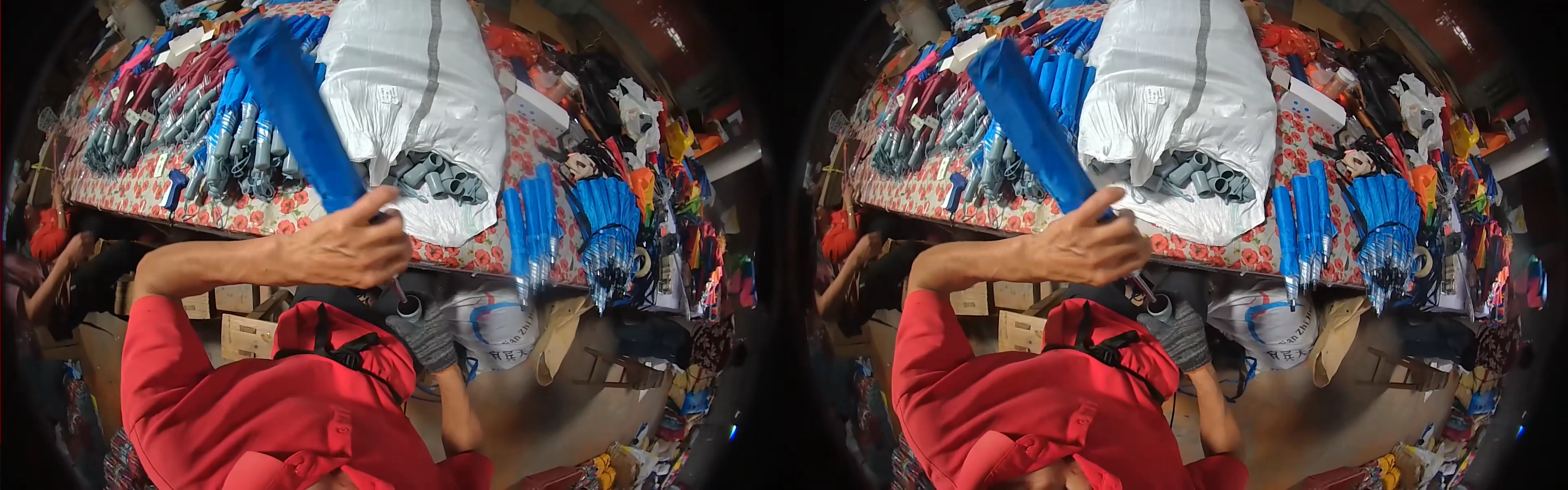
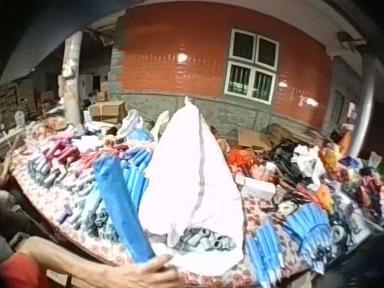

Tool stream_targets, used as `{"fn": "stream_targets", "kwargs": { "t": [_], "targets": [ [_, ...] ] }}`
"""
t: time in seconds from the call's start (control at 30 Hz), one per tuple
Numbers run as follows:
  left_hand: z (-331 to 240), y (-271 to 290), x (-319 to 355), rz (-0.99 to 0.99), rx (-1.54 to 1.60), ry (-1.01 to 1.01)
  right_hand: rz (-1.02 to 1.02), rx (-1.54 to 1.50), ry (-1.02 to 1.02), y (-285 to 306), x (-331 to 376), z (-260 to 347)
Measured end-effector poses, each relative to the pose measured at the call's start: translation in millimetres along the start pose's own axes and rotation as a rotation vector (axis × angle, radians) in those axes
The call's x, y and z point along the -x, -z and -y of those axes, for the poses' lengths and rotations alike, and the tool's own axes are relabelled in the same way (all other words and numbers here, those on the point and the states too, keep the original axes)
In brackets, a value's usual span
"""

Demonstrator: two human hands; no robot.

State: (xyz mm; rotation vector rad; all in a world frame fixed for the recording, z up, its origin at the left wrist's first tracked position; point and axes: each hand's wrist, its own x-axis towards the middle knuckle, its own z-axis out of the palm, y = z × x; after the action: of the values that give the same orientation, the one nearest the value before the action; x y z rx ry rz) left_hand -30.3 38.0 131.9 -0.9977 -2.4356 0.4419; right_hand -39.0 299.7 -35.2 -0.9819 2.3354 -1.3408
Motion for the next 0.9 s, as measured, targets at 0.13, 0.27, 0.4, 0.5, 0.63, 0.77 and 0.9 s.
{"fn": "stream_targets", "kwargs": {
  "t": [0.13,0.27,0.4,0.5,0.63,0.77,0.9],
  "targets": [
    [-0.4,11.9,-25.6,-0.124,-0.207,-0.135,0.05,0.402,0.17,-20.6,-9.8,-6.2],
    [-5.5,7.9,-43.4,-0.335,-0.336,-0.205,-0.144,0.907,0.377,-61.0,-3.9,-90.9],
    [-14.0,10.8,-57.3,-0.485,-0.356,-0.254,-0.41,1.107,0.128,-106.6,39.3,-213.9],
    [-15.9,9.9,-60.0,-0.522,-0.357,-0.275,-0.636,1.201,0.07,-109.5,47.4,-233.6],
    [-17.3,5.7,-56.1,-0.505,-0.375,-0.303,-0.578,1.0,0.064,-101.2,21.7,-189.2],
    [-18.2,3.8,-56.9,-0.488,-0.382,-0.346,-0.525,0.792,0.042,-99.9,-0.7,-130.9],
    [-18.2,4.8,-56.3,-0.465,-0.389,-0.377,-0.458,0.585,0.029,-65.9,-3.9,-83.4]
  ]
}}
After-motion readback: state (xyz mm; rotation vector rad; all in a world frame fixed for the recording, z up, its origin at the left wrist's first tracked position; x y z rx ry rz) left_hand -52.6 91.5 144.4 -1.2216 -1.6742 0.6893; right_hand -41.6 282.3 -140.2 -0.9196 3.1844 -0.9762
